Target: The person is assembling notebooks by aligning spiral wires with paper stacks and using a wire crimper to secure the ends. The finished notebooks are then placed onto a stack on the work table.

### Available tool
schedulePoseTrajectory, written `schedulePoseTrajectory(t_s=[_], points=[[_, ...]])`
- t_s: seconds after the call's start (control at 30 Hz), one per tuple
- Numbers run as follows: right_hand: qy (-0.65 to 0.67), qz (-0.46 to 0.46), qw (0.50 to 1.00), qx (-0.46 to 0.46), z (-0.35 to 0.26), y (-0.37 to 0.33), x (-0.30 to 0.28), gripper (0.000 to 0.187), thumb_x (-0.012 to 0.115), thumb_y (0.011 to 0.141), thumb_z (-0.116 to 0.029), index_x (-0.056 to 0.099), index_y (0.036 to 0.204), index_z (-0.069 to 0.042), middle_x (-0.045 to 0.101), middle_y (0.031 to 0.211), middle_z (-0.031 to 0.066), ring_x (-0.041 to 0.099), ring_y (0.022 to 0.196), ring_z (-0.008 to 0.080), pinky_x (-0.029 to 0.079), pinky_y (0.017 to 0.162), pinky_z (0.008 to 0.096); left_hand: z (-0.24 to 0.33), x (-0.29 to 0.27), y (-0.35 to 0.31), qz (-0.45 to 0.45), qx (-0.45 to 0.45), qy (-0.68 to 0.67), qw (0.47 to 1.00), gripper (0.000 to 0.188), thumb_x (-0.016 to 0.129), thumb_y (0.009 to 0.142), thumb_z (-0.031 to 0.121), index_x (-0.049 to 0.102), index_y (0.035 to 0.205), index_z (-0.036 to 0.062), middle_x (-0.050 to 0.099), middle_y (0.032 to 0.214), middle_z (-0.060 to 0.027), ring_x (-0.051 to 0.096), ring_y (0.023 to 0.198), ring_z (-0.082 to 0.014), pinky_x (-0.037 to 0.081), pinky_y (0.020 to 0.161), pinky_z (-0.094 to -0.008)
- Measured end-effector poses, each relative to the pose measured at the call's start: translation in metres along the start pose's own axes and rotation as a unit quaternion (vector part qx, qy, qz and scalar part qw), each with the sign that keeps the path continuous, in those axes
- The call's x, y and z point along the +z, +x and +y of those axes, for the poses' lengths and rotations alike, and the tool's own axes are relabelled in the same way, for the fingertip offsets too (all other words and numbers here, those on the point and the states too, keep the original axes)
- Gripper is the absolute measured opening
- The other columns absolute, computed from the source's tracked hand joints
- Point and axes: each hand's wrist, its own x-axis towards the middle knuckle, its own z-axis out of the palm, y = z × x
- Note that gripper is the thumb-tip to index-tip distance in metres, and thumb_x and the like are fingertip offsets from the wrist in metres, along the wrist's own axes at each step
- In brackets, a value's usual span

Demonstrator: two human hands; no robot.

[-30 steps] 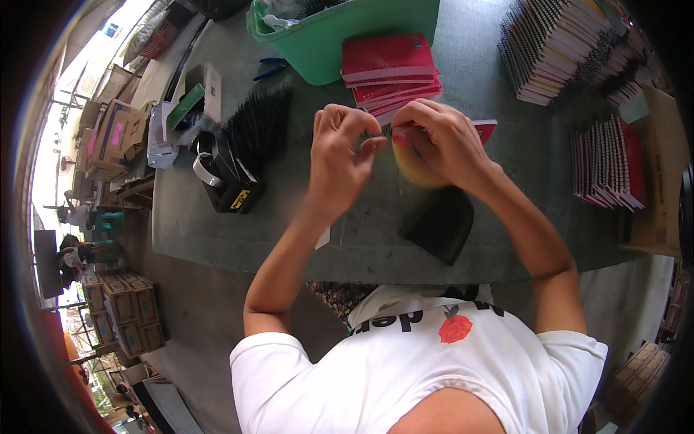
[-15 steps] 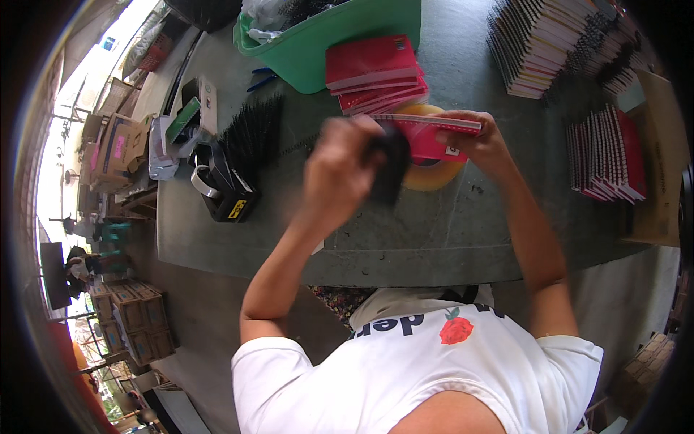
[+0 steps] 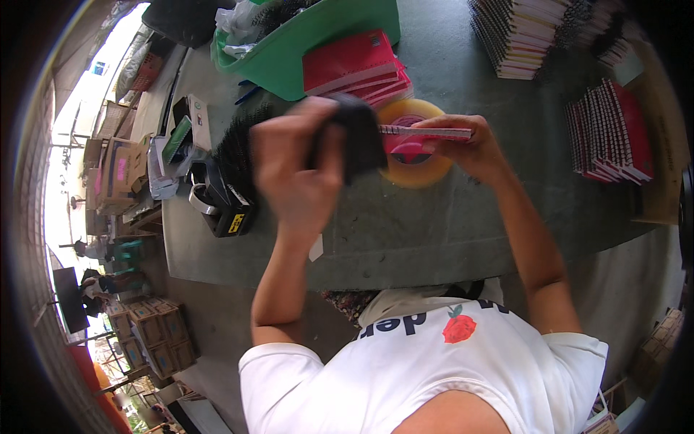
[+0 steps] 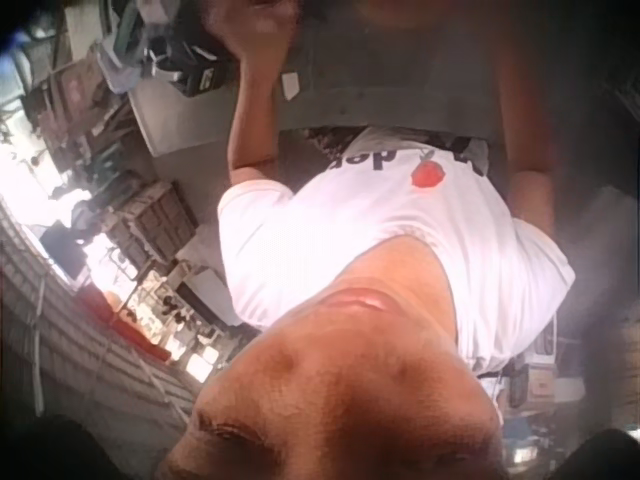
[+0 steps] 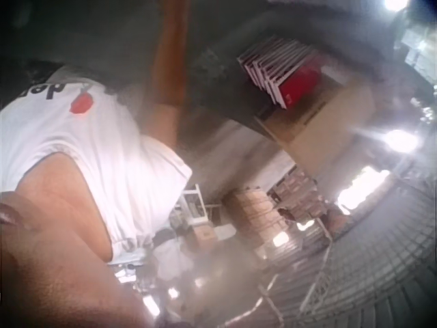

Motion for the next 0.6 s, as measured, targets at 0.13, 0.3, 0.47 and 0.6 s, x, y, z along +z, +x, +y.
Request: schedulePoseTrajectory(t_s=[0.13,0.3,0.47,0.6], points=[[0.008,-0.009,1.000,0.017,-0.007,-0.001,0.001,0.026,0.069,0.078,0.001,0.067,0.104,-0.001,0.068,0.098,0.0049,0.060,0.090,0.0095,0.050,0.084,0.0248,0.014,0.009,-0.021,-0.213,0.052,-0.054,0.974,0.029,0.068,0.074,0.000,0.066,0.102,0.0072,0.063,0.094,-0.0106,0.062,0.090,-0.0229,0.050,0.075,-0.0312],[0.050,-0.011,0.998,0.026,-0.005,-0.004,0.004,0.029,0.066,0.079,0.002,0.065,0.108,-0.001,0.067,0.098,0.0039,0.060,0.090,0.0095,0.048,0.083,0.0241,0.013,0.012,-0.008,-0.113,0.043,-0.015,0.993,0.033,0.070,0.071,0.001,0.067,0.103,0.0100,0.062,0.093,-0.0091,0.060,0.086,-0.0223,0.050,0.073,-0.0316],[0.000,-0.026,0.999,0.021,-0.002,-0.006,0.004,0.029,0.065,0.082,0.000,0.064,0.111,-0.002,0.067,0.099,0.0041,0.059,0.090,0.0090,0.048,0.083,0.0241,0.015,0.013,0.004,-0.026,0.038,-0.041,0.998,0.034,0.070,0.070,0.003,0.067,0.102,0.0136,0.059,0.087,-0.0074,0.058,0.080,-0.0221,0.049,0.071,-0.0339],[-0.018,-0.027,0.999,0.032,-0.001,-0.003,0.001,0.029,0.063,0.083,-0.001,0.063,0.112,-0.002,0.067,0.098,0.0039,0.058,0.091,0.0077,0.048,0.082,0.0243,0.023,0.023,-0.010,-0.158,0.061,-0.094,0.981,0.035,0.069,0.070,0.000,0.067,0.102,0.0127,0.059,0.085,-0.0081,0.058,0.079,-0.0228,0.049,0.072,-0.0344]])
